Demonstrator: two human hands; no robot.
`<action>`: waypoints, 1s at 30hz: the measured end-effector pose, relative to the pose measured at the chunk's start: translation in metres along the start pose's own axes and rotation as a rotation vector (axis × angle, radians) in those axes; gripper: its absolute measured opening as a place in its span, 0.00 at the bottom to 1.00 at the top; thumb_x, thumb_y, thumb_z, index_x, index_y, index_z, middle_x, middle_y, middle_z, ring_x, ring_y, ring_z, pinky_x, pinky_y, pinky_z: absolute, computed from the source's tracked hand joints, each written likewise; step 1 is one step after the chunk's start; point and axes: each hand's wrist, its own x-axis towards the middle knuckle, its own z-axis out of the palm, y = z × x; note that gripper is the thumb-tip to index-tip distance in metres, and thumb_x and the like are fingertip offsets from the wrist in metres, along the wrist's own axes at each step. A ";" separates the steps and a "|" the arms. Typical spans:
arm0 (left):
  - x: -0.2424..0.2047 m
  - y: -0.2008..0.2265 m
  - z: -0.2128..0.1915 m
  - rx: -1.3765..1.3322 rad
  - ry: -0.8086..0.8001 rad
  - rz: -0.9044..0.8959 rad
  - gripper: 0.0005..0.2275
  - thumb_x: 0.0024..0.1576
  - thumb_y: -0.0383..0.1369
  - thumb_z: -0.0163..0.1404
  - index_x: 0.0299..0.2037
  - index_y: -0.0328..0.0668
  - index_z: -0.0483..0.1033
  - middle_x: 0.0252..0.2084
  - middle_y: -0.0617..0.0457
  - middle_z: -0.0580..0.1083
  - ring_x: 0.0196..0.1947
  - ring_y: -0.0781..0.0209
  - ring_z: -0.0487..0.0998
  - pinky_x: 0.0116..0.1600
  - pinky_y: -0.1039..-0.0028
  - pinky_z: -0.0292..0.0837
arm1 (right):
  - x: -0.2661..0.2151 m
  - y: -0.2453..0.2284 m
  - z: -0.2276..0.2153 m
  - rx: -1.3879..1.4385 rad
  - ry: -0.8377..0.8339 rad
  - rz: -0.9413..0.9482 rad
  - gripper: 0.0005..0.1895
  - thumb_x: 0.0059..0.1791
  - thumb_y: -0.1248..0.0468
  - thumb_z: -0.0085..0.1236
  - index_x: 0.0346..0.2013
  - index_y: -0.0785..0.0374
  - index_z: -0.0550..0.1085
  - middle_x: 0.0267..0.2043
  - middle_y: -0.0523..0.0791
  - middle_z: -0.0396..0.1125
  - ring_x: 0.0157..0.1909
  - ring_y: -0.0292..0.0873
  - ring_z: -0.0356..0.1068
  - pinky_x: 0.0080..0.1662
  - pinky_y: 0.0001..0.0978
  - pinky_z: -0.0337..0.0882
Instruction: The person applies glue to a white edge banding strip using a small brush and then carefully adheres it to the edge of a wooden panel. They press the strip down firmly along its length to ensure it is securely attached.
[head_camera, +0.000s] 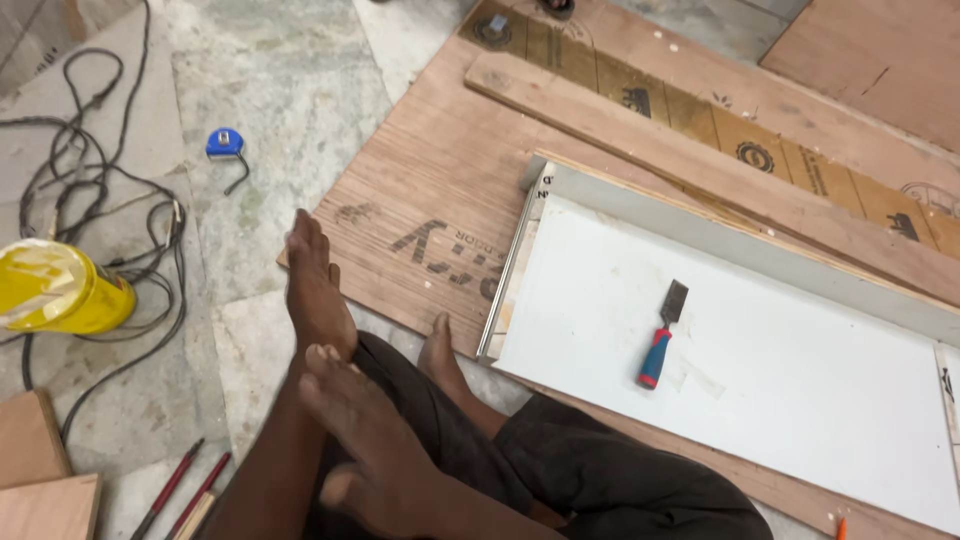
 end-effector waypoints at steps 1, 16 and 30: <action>0.006 0.000 -0.001 -0.066 0.090 -0.084 0.42 0.58 0.65 0.29 0.77 0.46 0.44 0.80 0.46 0.47 0.79 0.50 0.44 0.77 0.56 0.37 | -0.006 -0.005 0.000 -0.099 -0.019 -0.093 0.37 0.62 0.35 0.29 0.79 0.51 0.55 0.86 0.51 0.43 0.89 0.56 0.40 0.83 0.53 0.43; -0.019 -0.071 -0.002 -0.152 -0.213 -0.426 0.31 0.65 0.52 0.31 0.66 0.31 0.62 0.66 0.37 0.70 0.66 0.45 0.71 0.68 0.58 0.63 | 0.043 0.268 -0.267 -1.103 -0.088 0.279 0.40 0.56 0.44 0.47 0.75 0.65 0.53 0.81 0.54 0.43 0.81 0.57 0.37 0.73 0.53 0.45; 0.024 -0.151 0.062 0.457 -0.353 -0.248 0.22 0.62 0.42 0.59 0.33 0.22 0.72 0.36 0.32 0.80 0.41 0.48 0.85 0.43 0.67 0.77 | -0.064 0.180 -0.221 -0.830 -0.223 0.684 0.29 0.52 0.49 0.52 0.67 0.54 0.69 0.69 0.45 0.63 0.74 0.47 0.58 0.72 0.48 0.60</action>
